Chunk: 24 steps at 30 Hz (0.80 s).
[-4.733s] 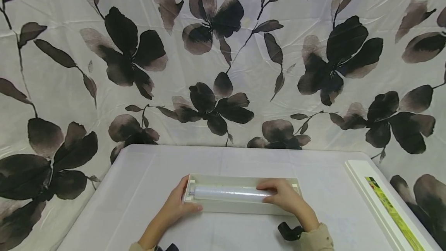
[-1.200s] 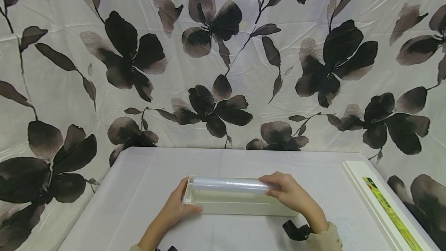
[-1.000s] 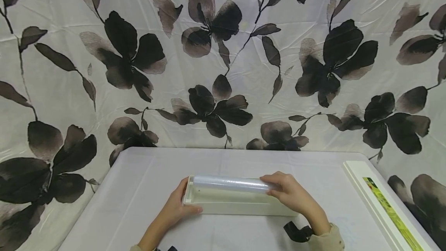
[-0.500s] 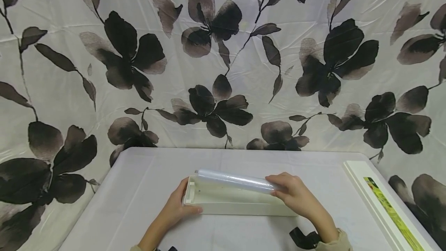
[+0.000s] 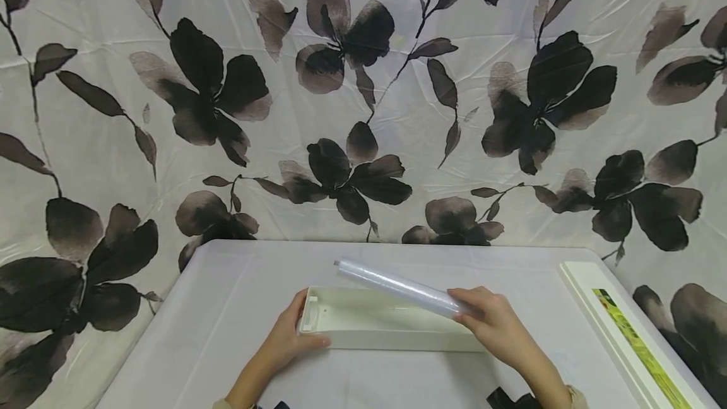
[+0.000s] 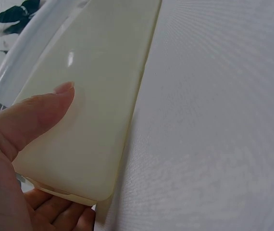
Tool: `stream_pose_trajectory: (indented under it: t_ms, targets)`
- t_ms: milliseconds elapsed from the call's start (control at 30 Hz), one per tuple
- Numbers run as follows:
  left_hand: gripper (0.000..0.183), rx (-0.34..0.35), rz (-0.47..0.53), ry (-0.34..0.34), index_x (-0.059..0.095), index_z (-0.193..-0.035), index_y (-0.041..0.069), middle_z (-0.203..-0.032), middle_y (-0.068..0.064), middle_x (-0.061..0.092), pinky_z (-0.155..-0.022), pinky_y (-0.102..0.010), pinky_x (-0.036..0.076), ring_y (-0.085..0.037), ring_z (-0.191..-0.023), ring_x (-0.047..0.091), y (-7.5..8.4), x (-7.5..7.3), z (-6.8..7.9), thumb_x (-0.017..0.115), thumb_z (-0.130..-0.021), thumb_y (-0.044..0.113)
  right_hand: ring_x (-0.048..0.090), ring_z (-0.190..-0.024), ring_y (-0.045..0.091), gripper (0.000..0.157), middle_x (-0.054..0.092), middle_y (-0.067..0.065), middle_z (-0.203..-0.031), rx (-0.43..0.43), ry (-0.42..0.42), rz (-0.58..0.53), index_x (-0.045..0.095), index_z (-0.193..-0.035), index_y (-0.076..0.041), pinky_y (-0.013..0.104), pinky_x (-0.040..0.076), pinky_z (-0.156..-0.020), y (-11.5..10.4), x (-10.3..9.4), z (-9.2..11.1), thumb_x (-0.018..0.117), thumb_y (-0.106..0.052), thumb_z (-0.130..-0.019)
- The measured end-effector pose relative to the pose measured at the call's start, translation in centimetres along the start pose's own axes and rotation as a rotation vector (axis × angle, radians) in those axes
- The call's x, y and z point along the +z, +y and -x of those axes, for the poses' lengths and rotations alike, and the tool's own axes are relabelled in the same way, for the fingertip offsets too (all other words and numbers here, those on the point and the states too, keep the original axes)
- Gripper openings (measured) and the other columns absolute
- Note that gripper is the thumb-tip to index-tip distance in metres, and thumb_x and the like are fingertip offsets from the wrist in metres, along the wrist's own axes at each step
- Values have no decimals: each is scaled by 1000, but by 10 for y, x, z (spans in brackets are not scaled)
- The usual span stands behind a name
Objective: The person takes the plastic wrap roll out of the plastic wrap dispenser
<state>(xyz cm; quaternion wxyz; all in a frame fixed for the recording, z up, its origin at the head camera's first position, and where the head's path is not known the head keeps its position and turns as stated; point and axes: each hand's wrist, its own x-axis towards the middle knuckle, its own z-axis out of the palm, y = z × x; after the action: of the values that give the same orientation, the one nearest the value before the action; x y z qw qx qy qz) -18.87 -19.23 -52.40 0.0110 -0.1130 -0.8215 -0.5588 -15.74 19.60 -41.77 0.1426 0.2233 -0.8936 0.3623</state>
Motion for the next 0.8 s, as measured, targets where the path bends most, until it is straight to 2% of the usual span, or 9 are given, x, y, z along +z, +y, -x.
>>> stream_pose_trajectory:
  t_ms: [267, 667, 800]
  targets:
    - [99, -13, 7, 3, 39, -148, 11, -140, -9, 55, -110, -63, 25, -32, -130, 49, 0, -1, 1, 90, -64, 26, 66, -93, 17, 43, 73, 4, -105, -30, 110, 35, 74, -112, -4, 32, 56, -75, -2, -3, 12, 82, 6, -71]
    - [100, -9, 10, 11, 38, -148, 10, -140, -10, 55, -110, -63, 26, -33, -130, 49, 2, -1, 0, 90, -64, 26, 66, -85, 14, 46, 72, 4, -97, -7, 223, 142, 74, -109, -4, 31, 55, -69, 1, -14, 31, 86, 4, -66]
    - [99, -2, 12, 5, 38, -148, 10, -140, -10, 55, -109, -63, 27, -32, -129, 50, 1, 0, 1, 90, -64, 25, 67, -86, 14, 46, 73, 5, -96, 26, 248, 160, 74, -108, -4, 17, 51, -72, 3, -18, 39, 86, 5, -65]
